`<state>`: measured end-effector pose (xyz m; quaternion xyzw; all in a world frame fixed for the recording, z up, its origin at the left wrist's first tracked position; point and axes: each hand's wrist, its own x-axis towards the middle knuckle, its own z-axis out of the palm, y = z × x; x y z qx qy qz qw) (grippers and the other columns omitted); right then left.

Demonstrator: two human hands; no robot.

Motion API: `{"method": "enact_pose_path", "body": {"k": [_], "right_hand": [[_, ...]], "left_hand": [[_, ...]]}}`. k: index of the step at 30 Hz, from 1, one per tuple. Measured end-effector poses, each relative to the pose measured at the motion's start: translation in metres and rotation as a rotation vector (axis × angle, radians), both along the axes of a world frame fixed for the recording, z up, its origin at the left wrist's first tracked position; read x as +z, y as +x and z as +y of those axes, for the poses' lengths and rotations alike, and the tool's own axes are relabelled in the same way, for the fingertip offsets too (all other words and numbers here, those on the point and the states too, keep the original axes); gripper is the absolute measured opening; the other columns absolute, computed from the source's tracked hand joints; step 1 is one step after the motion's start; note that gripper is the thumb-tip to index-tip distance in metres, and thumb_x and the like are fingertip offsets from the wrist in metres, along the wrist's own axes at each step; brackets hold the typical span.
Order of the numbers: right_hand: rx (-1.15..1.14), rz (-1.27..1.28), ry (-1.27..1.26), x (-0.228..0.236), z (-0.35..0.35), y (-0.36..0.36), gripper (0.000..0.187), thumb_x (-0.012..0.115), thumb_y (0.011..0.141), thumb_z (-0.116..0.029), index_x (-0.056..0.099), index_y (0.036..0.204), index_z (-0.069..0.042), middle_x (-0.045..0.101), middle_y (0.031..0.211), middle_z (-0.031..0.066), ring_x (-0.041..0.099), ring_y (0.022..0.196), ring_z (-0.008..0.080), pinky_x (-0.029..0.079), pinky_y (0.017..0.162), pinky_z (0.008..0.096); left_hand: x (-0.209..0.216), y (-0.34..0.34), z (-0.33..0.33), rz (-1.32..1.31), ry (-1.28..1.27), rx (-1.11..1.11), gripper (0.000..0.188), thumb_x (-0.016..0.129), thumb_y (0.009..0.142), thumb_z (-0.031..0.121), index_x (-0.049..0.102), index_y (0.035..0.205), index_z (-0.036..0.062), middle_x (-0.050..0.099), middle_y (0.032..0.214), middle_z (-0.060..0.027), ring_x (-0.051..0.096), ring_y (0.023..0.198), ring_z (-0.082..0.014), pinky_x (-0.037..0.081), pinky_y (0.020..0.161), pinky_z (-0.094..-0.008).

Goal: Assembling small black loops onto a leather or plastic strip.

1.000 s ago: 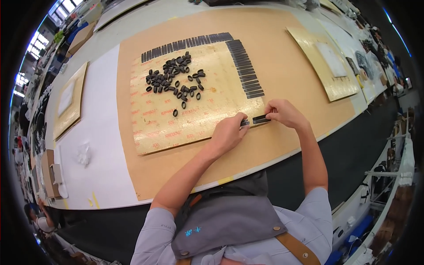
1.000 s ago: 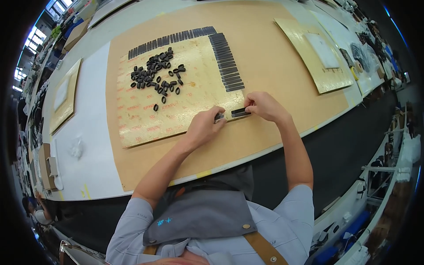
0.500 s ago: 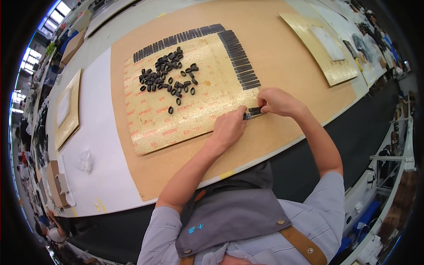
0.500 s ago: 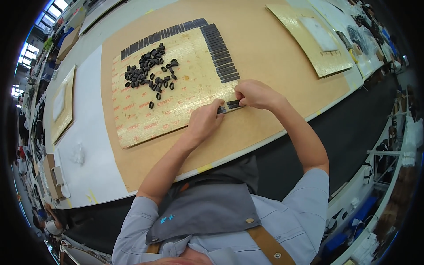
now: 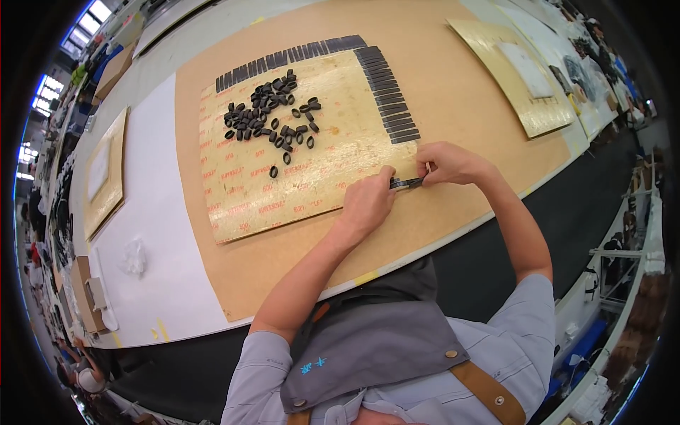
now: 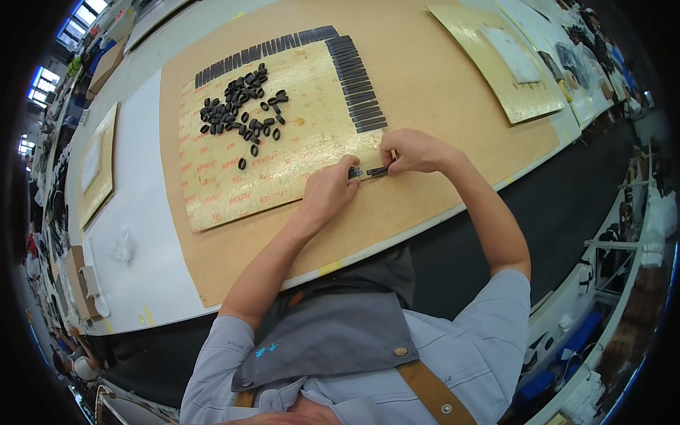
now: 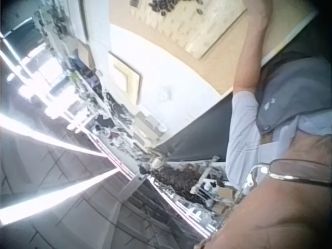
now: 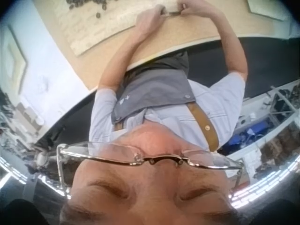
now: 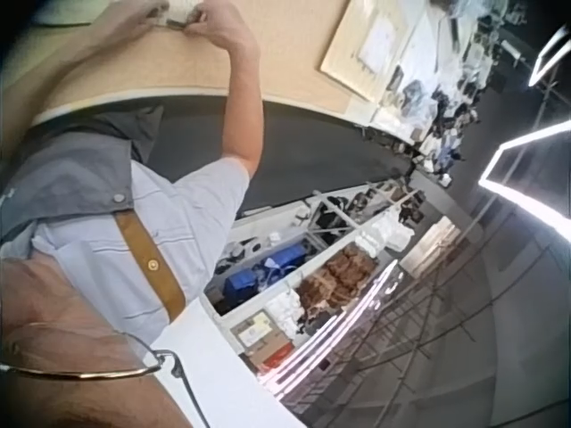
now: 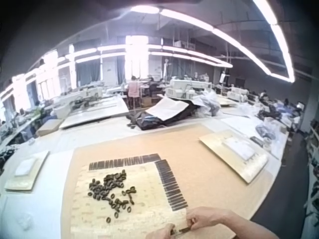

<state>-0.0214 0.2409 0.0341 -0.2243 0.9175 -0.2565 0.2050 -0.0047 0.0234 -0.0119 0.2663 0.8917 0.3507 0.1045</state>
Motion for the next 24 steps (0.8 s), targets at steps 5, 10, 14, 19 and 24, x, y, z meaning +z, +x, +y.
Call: {"method": "enact_pose_path", "body": {"k": [5,10,14,19,24], "right_hand": [[-0.34,-0.548,-0.588,0.008,0.032,0.007,0.012,0.071,0.07,-0.002,0.062,0.078,-0.004,0.057,0.065,-0.001,0.051,0.055,0.0047,0.041,0.048,0.0216],[-0.357,-0.295,-0.317,0.002,-0.001,0.022,0.017,0.071,0.07,-0.001,0.062,0.084,-0.001,0.059,0.069,0.002,0.054,0.06,0.0087,0.044,0.055,0.0243],[-0.195,-0.002,-0.005,-0.001,-0.02,0.021,0.018,0.067,0.071,-0.003,0.06,0.087,0.0,0.06,0.075,0.0091,0.058,0.069,0.0219,0.047,0.065,0.0332],[-0.073,0.227,0.111,-0.006,-0.025,0.026,0.011,0.063,0.073,-0.003,0.056,0.082,-0.002,0.057,0.081,0.0116,0.057,0.076,0.0301,0.046,0.068,0.0389],[-0.092,0.21,0.09,-0.007,-0.026,0.027,0.012,0.062,0.073,-0.003,0.053,0.081,-0.002,0.055,0.08,0.012,0.055,0.073,0.0304,0.045,0.065,0.038]], "left_hand": [[-0.005,-0.001,-0.002,0.014,0.024,0.013,0.034,0.062,0.077,0.013,0.052,0.109,0.0051,0.065,0.085,-0.0182,0.062,0.079,-0.036,0.048,0.069,-0.0441],[-0.01,-0.003,-0.001,0.033,0.011,-0.005,0.034,0.062,0.078,0.015,0.051,0.109,0.006,0.065,0.08,-0.0173,0.062,0.077,-0.0356,0.048,0.067,-0.045],[-0.004,-0.003,0.0,-0.004,-0.022,-0.003,0.034,0.062,0.078,0.015,0.051,0.109,0.0065,0.065,0.08,-0.017,0.062,0.076,-0.0353,0.048,0.066,-0.0448],[-0.007,-0.002,-0.001,-0.008,0.005,0.007,0.033,0.061,0.077,0.015,0.052,0.108,0.0072,0.064,0.078,-0.0171,0.063,0.077,-0.0345,0.047,0.066,-0.0449],[-0.008,-0.003,-0.001,-0.018,0.005,0.024,0.032,0.061,0.078,0.014,0.052,0.107,0.0067,0.064,0.078,-0.0172,0.062,0.078,-0.0346,0.047,0.067,-0.045]]}}
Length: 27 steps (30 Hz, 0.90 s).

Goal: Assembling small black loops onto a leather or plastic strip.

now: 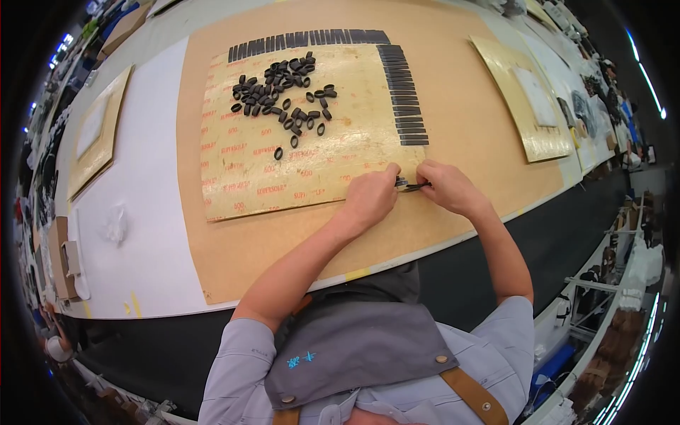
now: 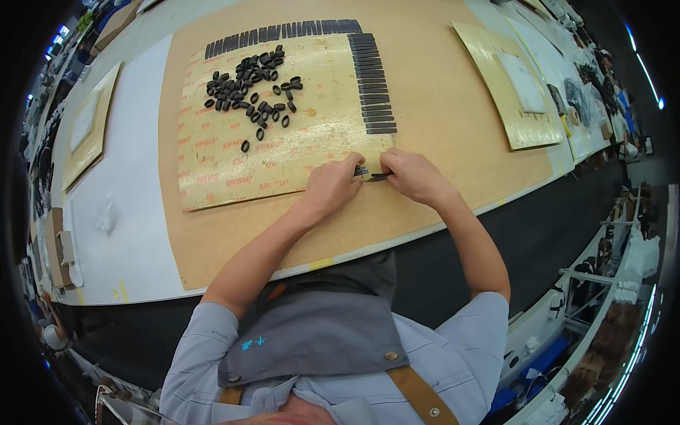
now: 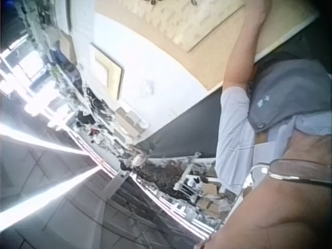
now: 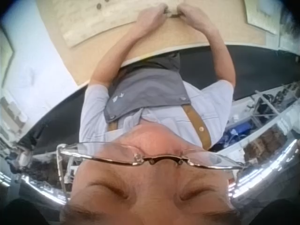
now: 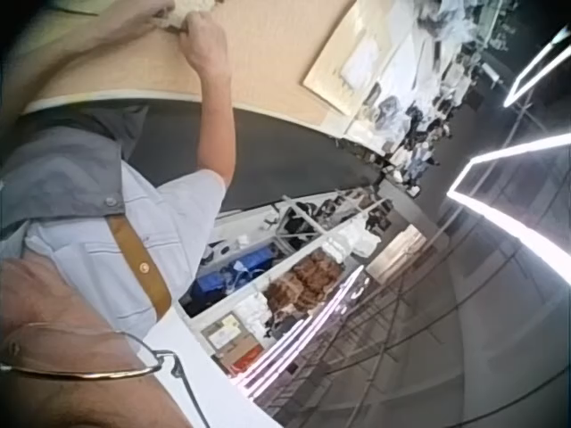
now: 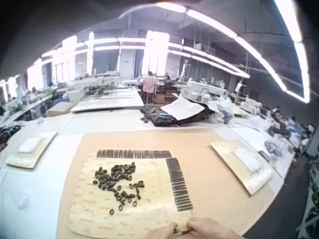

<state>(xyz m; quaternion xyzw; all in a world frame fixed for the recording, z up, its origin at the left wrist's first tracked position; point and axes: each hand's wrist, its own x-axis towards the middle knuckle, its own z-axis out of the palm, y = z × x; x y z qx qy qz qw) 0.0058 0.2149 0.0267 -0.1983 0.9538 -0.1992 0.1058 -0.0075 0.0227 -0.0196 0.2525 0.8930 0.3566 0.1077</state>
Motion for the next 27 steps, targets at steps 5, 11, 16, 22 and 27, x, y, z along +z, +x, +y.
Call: {"method": "enact_pose_path", "body": {"k": [5,11,16,22,27], "right_hand": [[-0.168,-0.283,-0.223,0.007,0.012,0.0,0.013,0.063,0.074,-0.001,0.052,0.081,-0.003,0.054,0.068,0.0039,0.052,0.061,0.0142,0.041,0.054,0.0279],[-0.441,-0.481,-0.875,0.016,0.002,0.006,0.014,0.066,0.077,-0.001,0.053,0.078,-0.005,0.054,0.065,-0.0029,0.043,0.053,-0.0002,0.03,0.044,0.0168],[-0.516,-0.512,-0.945,0.008,-0.016,0.005,0.014,0.068,0.077,-0.003,0.054,0.078,-0.006,0.055,0.066,-0.0027,0.042,0.05,-0.0008,0.028,0.042,0.0158],[-0.619,-0.491,-1.007,-0.002,-0.027,0.002,0.014,0.071,0.076,-0.006,0.057,0.078,-0.006,0.055,0.065,-0.003,0.041,0.049,-0.0001,0.027,0.041,0.0165],[-0.621,-0.435,-1.058,-0.008,-0.037,0.008,0.013,0.073,0.075,-0.008,0.06,0.079,-0.005,0.059,0.067,-0.0016,0.045,0.05,0.0014,0.031,0.041,0.0156]], "left_hand": [[-0.003,-0.001,-0.004,-0.024,0.005,0.003,0.032,0.061,0.078,0.013,0.052,0.107,0.006,0.064,0.079,-0.0175,0.062,0.079,-0.0351,0.047,0.068,-0.0454],[-0.007,-0.01,-0.006,0.011,0.255,0.052,0.024,0.063,0.081,0.018,0.059,0.099,0.0028,0.062,0.071,-0.0113,0.062,0.067,-0.0269,0.046,0.06,-0.0382],[0.014,-0.019,-0.014,-0.583,0.751,0.022,0.019,0.065,0.083,0.021,0.063,0.089,0.0035,0.041,0.061,0.0084,0.036,0.056,-0.0019,0.029,0.049,-0.0197],[0.006,-0.015,-0.012,-0.609,0.796,0.143,0.013,0.063,0.084,0.016,0.059,0.085,0.0039,0.043,0.058,0.0074,0.036,0.051,-0.0014,0.028,0.045,-0.0199],[0.015,-0.014,-0.012,-0.704,0.884,0.263,0.011,0.063,0.085,0.014,0.057,0.085,0.0042,0.044,0.058,0.0065,0.036,0.047,-0.0015,0.026,0.041,-0.0199]]}}
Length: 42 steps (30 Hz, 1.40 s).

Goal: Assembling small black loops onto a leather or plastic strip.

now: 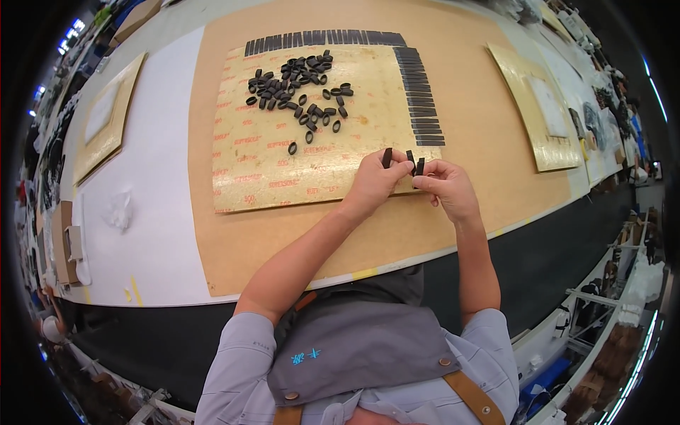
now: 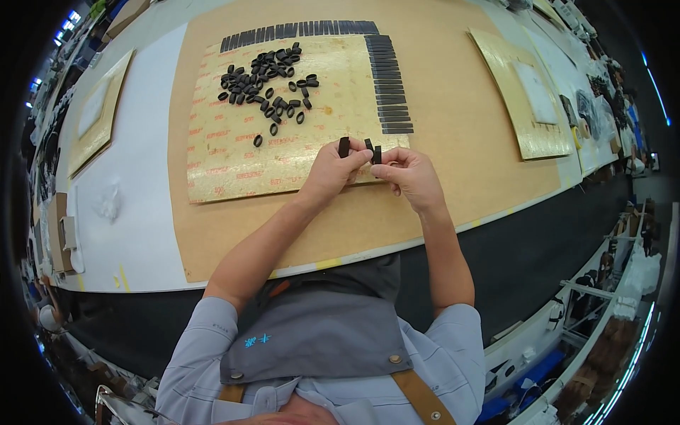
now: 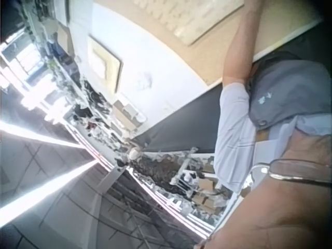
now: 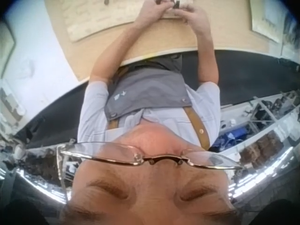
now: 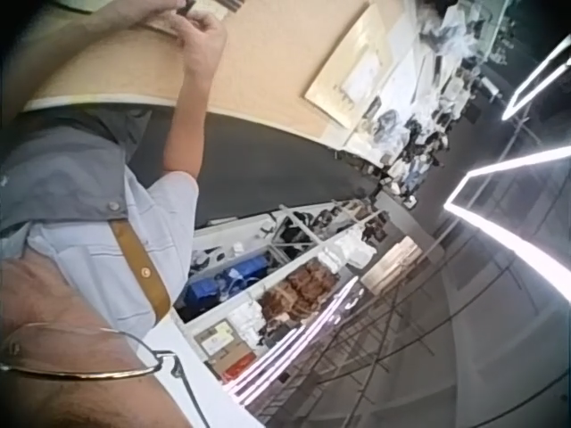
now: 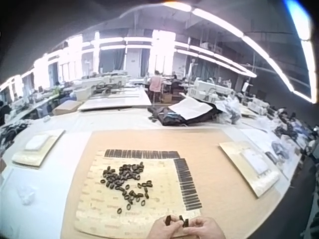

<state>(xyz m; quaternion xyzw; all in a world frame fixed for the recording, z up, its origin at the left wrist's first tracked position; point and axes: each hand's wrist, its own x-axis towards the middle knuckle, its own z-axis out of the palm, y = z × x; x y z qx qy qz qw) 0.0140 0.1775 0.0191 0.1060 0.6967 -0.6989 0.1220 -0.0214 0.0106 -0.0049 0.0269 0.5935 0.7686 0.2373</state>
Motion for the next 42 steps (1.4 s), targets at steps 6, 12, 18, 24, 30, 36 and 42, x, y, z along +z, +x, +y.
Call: {"method": "enact_pose_path", "body": {"k": [6,12,18,24,30,36,42], "right_hand": [[-0.16,0.092,0.069,0.009,-0.019,-0.001,0.013,0.073,0.076,-0.008,0.061,0.078,-0.004,0.058,0.068,-0.0021,0.045,0.051,0.0012,0.034,0.042,0.0177],[-0.216,0.508,0.713,0.01,-0.042,0.004,0.011,0.07,0.075,-0.004,0.059,0.077,-0.002,0.057,0.067,0.0028,0.047,0.053,0.011,0.038,0.049,0.0255],[-0.141,0.908,0.911,0.005,-0.048,0.003,0.014,0.067,0.068,0.002,0.058,0.077,-0.004,0.06,0.076,0.007,0.054,0.073,0.0256,0.045,0.064,0.0341],[0.003,1.034,0.917,0.003,-0.052,0.002,0.017,0.067,0.069,0.003,0.061,0.083,-0.004,0.061,0.082,0.0073,0.056,0.075,0.0236,0.047,0.063,0.0331],[-0.318,0.388,0.619,-0.001,0.011,-0.032,0.023,0.068,0.081,-0.015,0.063,0.095,0.003,0.059,0.075,0.0016,0.053,0.063,0.0062,0.042,0.052,0.0212],[-0.259,0.013,0.286,-0.02,0.049,-0.056,0.015,0.067,0.081,-0.014,0.063,0.083,0.0,0.059,0.07,0.0009,0.049,0.056,0.0063,0.039,0.049,0.0197],[-0.327,0.123,0.047,-0.032,0.053,-0.054,0.014,0.067,0.083,-0.013,0.06,0.076,-0.003,0.054,0.063,-0.0015,0.046,0.052,0.0036,0.036,0.046,0.0166]], "left_hand": [[-0.004,-0.004,-0.004,-0.213,0.33,-0.045,0.018,0.062,0.086,0.022,0.055,0.085,0.0046,0.041,0.058,0.0066,0.032,0.045,-0.002,0.023,0.04,-0.0194],[-0.003,0.001,0.004,-0.161,0.278,-0.071,0.024,0.058,0.09,0.03,0.054,0.088,0.0068,0.036,0.061,0.0077,0.03,0.05,-0.0021,0.025,0.045,-0.0184],[-0.002,0.008,0.005,-0.183,0.349,-0.006,0.026,0.048,0.093,0.032,0.053,0.083,0.0084,0.038,0.064,0.0063,0.031,0.051,-0.0022,0.025,0.045,-0.0183],[-0.003,0.006,0.003,-0.148,0.244,0.088,0.03,0.041,0.095,0.032,0.051,0.08,0.0082,0.044,0.068,0.0022,0.039,0.054,-0.0053,0.033,0.047,-0.0204],[-0.007,-0.008,-0.003,-0.144,0.422,0.128,0.028,0.039,0.096,0.027,0.045,0.082,0.0036,0.049,0.07,-0.0054,0.052,0.06,-0.0155,0.048,0.059,-0.0305],[-0.007,-0.008,-0.003,-0.202,0.434,0.049,0.025,0.043,0.096,0.023,0.047,0.1,-0.0012,0.041,0.067,-0.0006,0.048,0.057,-0.0121,0.046,0.058,-0.028],[-0.008,-0.012,-0.009,-0.308,0.445,0.019,0.029,0.043,0.097,0.027,0.046,0.106,-0.0006,0.034,0.067,0.003,0.036,0.057,-0.0082,0.037,0.055,-0.0247]]}}
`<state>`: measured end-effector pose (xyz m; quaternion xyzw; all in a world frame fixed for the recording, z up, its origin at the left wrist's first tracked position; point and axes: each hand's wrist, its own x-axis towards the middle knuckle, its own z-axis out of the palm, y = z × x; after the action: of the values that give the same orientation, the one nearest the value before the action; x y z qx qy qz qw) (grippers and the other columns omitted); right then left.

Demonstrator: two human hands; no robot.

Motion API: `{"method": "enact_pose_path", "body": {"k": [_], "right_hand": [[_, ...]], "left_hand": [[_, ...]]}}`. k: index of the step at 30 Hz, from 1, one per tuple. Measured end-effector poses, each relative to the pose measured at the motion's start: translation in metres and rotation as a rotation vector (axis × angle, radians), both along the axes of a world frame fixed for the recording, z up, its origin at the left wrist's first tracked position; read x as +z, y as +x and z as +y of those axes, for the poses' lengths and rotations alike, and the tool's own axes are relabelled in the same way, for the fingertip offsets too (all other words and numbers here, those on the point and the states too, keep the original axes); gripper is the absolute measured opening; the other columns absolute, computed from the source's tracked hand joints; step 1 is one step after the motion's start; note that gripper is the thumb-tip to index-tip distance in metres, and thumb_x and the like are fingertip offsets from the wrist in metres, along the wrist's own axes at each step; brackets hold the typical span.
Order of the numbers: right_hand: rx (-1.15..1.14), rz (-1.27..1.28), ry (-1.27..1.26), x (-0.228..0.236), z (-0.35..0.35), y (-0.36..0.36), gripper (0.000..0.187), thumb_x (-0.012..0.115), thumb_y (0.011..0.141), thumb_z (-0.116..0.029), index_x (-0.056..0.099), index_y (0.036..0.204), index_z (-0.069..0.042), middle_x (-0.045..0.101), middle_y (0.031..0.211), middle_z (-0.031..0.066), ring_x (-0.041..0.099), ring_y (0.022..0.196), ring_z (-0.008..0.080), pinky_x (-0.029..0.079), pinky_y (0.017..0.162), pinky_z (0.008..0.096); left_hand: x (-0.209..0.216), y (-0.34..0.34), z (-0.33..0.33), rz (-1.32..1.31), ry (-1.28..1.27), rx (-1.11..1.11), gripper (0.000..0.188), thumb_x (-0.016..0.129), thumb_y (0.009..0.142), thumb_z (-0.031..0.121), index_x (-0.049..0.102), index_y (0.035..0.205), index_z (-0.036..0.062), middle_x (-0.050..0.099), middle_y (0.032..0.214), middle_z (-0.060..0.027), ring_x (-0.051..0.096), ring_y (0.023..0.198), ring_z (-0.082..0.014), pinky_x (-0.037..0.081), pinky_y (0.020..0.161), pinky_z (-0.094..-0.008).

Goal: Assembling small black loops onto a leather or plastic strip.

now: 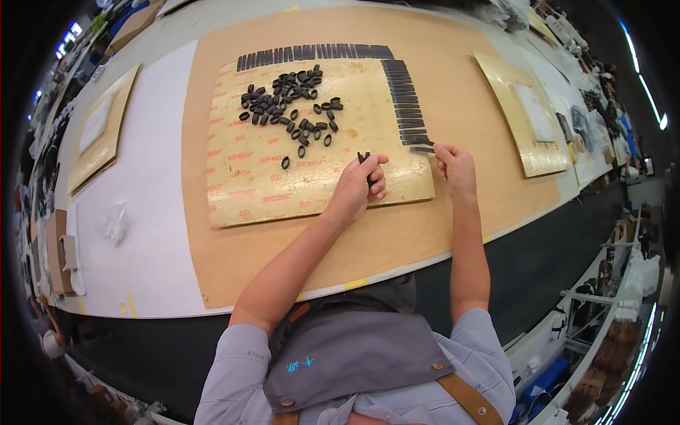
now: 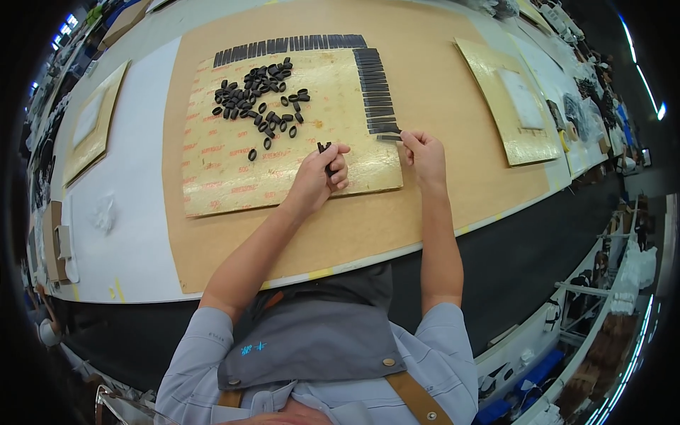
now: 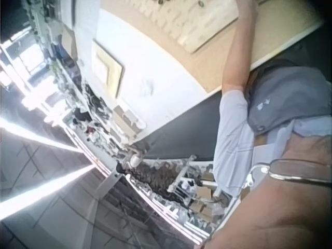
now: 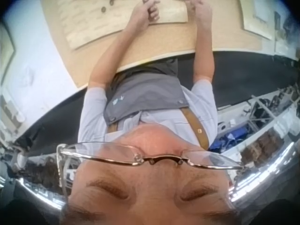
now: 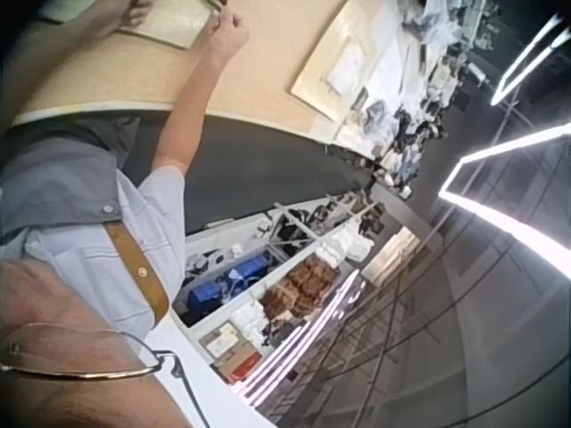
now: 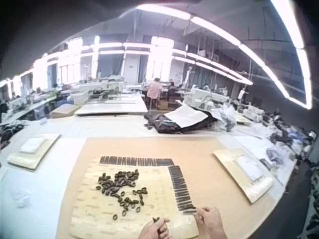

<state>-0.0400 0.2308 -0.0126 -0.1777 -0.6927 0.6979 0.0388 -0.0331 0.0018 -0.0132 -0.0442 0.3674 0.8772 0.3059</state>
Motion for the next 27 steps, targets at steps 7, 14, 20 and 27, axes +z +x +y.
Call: {"method": "enact_pose_path", "body": {"k": [7,14,20,27], "right_hand": [[0.203,0.672,0.719,0.035,-0.075,0.039,0.005,0.065,0.079,0.001,0.061,0.082,0.001,0.058,0.072,0.0047,0.054,0.058,0.0105,0.042,0.05,0.0226],[0.023,0.112,0.445,0.045,-0.044,0.004,0.019,0.066,0.082,-0.016,0.064,0.088,0.002,0.063,0.075,0.004,0.056,0.059,0.0089,0.044,0.051,0.0228],[0.016,-0.137,0.282,0.005,-0.003,-0.039,0.019,0.067,0.082,-0.017,0.065,0.086,0.001,0.057,0.065,0.0008,0.047,0.05,0.0062,0.036,0.044,0.0197],[-0.053,0.043,0.143,-0.014,-0.013,-0.043,0.011,0.067,0.081,-0.011,0.062,0.078,-0.002,0.053,0.058,-0.0006,0.042,0.044,0.0053,0.032,0.04,0.0191]], "left_hand": [[0.005,0.002,0.001,-0.067,0.117,-0.041,0.03,0.046,0.095,0.033,0.05,0.097,0.0029,0.038,0.065,0.0031,0.035,0.051,-0.0081,0.033,0.049,-0.0229],[-0.006,-0.002,-0.007,0.034,0.04,-0.084,0.024,0.044,0.095,0.026,0.05,0.085,0.0049,0.049,0.066,-0.0031,0.043,0.05,-0.0116,0.041,0.05,-0.0258],[-0.001,-0.001,0.005,0.024,-0.025,0.011,0.02,0.047,0.094,0.022,0.049,0.089,0.0023,0.047,0.068,-0.0025,0.05,0.056,-0.0148,0.054,0.07,-0.0338],[-0.005,-0.002,-0.002,0.047,-0.041,0.002,0.022,0.048,0.094,0.022,0.047,0.101,0.0007,0.039,0.066,0.0016,0.045,0.059,-0.0098,0.05,0.064,-0.0289]]}}
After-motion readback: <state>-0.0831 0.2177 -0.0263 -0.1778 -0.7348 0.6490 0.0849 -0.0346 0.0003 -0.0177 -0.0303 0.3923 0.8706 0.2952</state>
